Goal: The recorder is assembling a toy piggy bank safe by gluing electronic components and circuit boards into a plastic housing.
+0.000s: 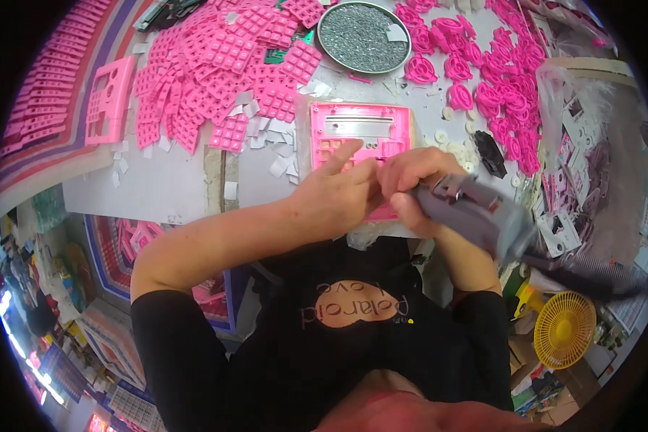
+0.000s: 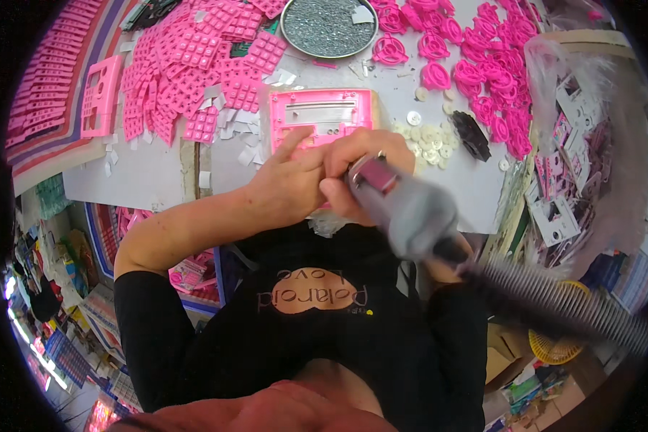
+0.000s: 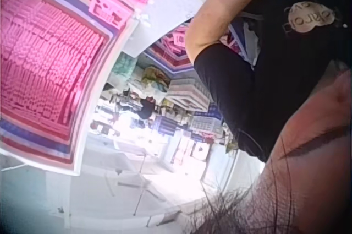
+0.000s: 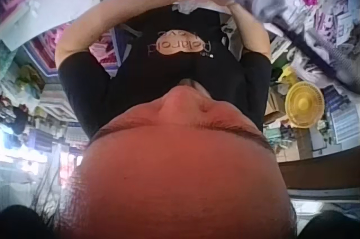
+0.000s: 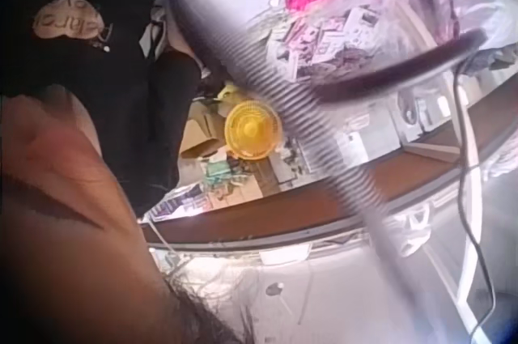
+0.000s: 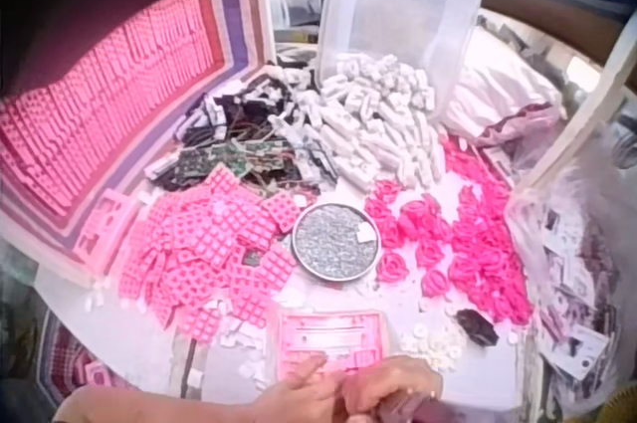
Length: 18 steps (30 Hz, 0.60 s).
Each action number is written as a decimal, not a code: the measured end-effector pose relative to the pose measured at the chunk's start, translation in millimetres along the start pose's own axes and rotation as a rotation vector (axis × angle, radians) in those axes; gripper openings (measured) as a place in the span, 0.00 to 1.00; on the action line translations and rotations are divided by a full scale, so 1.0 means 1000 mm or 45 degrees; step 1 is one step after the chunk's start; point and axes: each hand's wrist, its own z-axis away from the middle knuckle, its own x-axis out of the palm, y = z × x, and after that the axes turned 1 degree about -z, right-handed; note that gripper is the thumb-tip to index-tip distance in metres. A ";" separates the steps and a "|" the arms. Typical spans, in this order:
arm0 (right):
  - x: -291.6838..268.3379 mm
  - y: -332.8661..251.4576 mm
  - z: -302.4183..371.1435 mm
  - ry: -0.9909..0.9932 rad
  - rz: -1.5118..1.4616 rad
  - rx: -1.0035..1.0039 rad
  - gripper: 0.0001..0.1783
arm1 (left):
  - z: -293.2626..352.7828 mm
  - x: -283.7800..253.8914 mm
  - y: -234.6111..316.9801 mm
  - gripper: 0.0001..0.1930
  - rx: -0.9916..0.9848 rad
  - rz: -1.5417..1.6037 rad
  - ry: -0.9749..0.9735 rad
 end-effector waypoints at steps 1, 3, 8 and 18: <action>-0.004 0.003 0.001 -0.002 -0.020 0.074 0.14 | -0.001 -0.001 0.001 0.06 0.019 -0.034 -0.001; -0.010 0.006 -0.005 0.084 -0.137 0.105 0.17 | -0.009 -0.009 -0.007 0.08 -0.013 0.129 -0.235; -0.036 -0.026 -0.022 0.225 -0.425 -0.165 0.14 | 0.006 -0.038 -0.074 0.18 -0.517 0.037 0.151; -0.034 -0.043 -0.037 0.816 0.531 -0.457 0.31 | 0.042 -0.053 -0.093 0.14 -0.625 0.018 0.223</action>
